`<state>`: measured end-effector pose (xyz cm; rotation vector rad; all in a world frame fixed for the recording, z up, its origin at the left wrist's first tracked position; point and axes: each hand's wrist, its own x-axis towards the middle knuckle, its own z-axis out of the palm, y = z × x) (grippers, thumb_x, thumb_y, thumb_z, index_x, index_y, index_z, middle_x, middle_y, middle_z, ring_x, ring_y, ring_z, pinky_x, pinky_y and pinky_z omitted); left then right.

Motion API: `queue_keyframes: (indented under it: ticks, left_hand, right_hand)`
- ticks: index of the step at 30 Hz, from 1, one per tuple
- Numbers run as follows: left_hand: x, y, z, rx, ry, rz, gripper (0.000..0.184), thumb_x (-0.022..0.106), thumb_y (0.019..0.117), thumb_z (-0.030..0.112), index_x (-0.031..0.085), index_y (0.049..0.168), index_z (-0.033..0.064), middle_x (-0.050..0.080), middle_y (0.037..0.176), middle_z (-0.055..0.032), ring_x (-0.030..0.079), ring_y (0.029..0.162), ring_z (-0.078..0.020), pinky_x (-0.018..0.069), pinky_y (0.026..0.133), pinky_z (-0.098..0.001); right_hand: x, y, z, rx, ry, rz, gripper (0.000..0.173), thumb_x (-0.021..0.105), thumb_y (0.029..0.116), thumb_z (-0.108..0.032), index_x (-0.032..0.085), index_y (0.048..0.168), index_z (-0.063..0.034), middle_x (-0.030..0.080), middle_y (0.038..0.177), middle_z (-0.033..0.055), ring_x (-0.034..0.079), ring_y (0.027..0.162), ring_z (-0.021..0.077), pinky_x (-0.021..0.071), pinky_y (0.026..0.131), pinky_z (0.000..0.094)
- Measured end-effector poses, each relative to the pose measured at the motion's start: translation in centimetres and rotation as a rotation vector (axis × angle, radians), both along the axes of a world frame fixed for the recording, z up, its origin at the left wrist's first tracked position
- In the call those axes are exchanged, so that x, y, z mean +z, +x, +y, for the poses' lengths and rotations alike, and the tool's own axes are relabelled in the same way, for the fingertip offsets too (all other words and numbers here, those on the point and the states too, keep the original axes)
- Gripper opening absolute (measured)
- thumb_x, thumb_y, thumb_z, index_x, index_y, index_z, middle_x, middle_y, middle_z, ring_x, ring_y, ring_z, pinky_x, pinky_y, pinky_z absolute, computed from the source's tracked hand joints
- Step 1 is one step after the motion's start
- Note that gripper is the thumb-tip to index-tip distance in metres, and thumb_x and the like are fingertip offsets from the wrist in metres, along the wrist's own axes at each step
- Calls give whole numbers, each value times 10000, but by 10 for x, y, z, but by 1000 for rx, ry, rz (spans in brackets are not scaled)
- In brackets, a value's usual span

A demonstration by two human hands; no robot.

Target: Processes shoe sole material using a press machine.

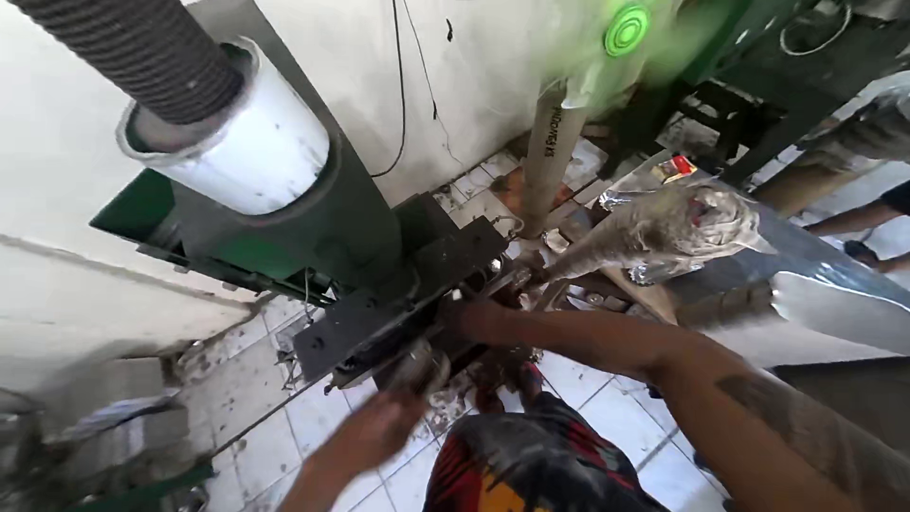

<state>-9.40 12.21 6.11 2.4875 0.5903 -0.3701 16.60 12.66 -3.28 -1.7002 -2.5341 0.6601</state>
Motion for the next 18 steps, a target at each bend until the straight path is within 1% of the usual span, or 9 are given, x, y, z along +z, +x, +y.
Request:
queue_keyframes:
  ticks: [2,5,7,8,10,12,14,16,18]
  left_hand:
    - [18,-5,-42,-82,-213,-238,216,602,995,169,751,914,35,701,808,-134,709,759,-276,590,703,-466]
    - [29,7,-82,-64,-478,-158,295,572,1039,204,653,1183,-40,683,1100,-227,680,1046,-346,551,935,-497]
    - [38,11,-96,120,-573,-106,370,609,998,121,576,1297,-94,629,1212,-295,624,1145,-410,499,1002,-539]
    - [35,4,-103,175,-580,-126,343,596,988,116,616,1262,-89,647,1189,-279,634,1118,-393,505,984,-528]
    - [24,-5,-114,191,-532,-107,304,504,1025,162,694,1028,-75,691,1020,-246,687,972,-375,545,870,-544]
    - [15,-4,-113,115,-562,-47,387,457,1051,213,677,883,-57,671,851,-227,686,832,-378,538,759,-575]
    - [-8,2,-97,-15,-817,-46,369,504,1042,262,668,908,-40,641,808,-166,642,769,-296,520,719,-511]
    - [-42,13,-95,-99,-1090,-124,366,575,980,343,664,942,-10,624,829,-66,591,744,-132,513,699,-350]
    - [-58,41,-102,-182,-1148,-202,400,606,971,362,667,951,-33,637,885,-75,590,802,-98,509,751,-307]
  right_hand:
    - [-3,-58,7,17,43,160,362,471,1067,-119,578,1404,-44,549,1483,160,520,1370,367,362,1142,637]
    - [3,-133,25,68,-50,215,397,458,1059,-80,506,1435,36,475,1535,207,492,1391,390,405,1131,595]
    - [18,-119,24,157,-117,164,427,534,1026,-73,505,1432,57,458,1545,220,442,1423,405,358,1151,625]
    - [26,-99,15,234,-152,124,432,551,1021,-77,511,1424,73,464,1539,225,419,1442,398,336,1172,603]
    - [55,-49,-10,385,-311,78,442,617,991,-111,540,1374,95,534,1423,278,478,1362,442,381,1112,625]
    - [101,9,-42,428,-472,160,292,654,992,-182,653,1199,24,669,1075,222,651,1020,389,512,862,600]
    - [175,70,-63,160,-615,246,337,662,998,-152,652,1284,25,695,1135,212,669,1043,338,511,948,544]
    - [247,110,-59,-331,-572,174,375,580,1039,-104,564,1412,-72,672,1248,129,670,1103,249,541,990,452]
    - [256,177,-43,-563,-244,127,416,558,1063,-239,511,1454,-106,610,1339,125,600,1210,256,469,1046,507]
